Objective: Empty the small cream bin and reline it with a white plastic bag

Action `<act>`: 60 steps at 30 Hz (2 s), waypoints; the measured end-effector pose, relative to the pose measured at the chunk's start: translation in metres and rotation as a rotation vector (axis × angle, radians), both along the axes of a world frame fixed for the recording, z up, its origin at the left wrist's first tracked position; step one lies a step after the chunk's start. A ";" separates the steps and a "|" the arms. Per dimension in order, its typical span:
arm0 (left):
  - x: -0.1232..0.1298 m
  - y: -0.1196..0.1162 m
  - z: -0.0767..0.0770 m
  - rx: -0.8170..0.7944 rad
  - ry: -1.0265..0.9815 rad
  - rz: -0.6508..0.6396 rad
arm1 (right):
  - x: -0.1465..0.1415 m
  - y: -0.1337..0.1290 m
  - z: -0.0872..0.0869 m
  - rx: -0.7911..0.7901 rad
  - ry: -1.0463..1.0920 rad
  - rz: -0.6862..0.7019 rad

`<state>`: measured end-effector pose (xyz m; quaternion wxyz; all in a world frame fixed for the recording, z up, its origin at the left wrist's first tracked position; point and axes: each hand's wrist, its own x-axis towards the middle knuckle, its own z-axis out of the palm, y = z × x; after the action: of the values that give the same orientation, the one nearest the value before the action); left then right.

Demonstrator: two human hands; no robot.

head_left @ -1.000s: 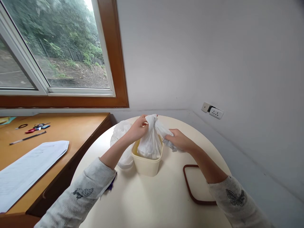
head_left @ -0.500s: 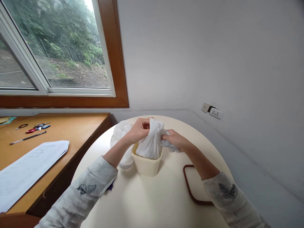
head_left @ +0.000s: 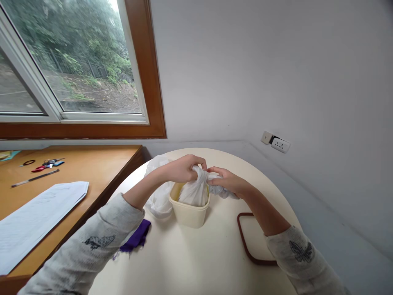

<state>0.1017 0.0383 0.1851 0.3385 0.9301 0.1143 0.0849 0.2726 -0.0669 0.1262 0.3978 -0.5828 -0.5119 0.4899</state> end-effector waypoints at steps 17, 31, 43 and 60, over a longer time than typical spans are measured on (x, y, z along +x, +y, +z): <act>-0.002 0.019 -0.027 -1.321 -0.396 -0.001 | -0.014 0.001 -0.018 0.175 -0.167 -0.180; -0.017 -0.016 -0.013 -0.226 -0.243 0.031 | -0.013 -0.010 -0.010 0.166 -0.086 -0.030; -0.019 -0.011 -0.027 0.283 -0.171 0.166 | -0.021 -0.010 -0.003 0.203 -0.099 0.033; -0.015 -0.006 -0.049 0.167 -0.417 0.250 | -0.029 -0.008 -0.002 0.175 -0.127 0.028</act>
<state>0.0868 0.0319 0.1364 0.2637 0.8959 0.1486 0.3252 0.2438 -0.0751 0.1245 0.4068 -0.5687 -0.5851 0.4109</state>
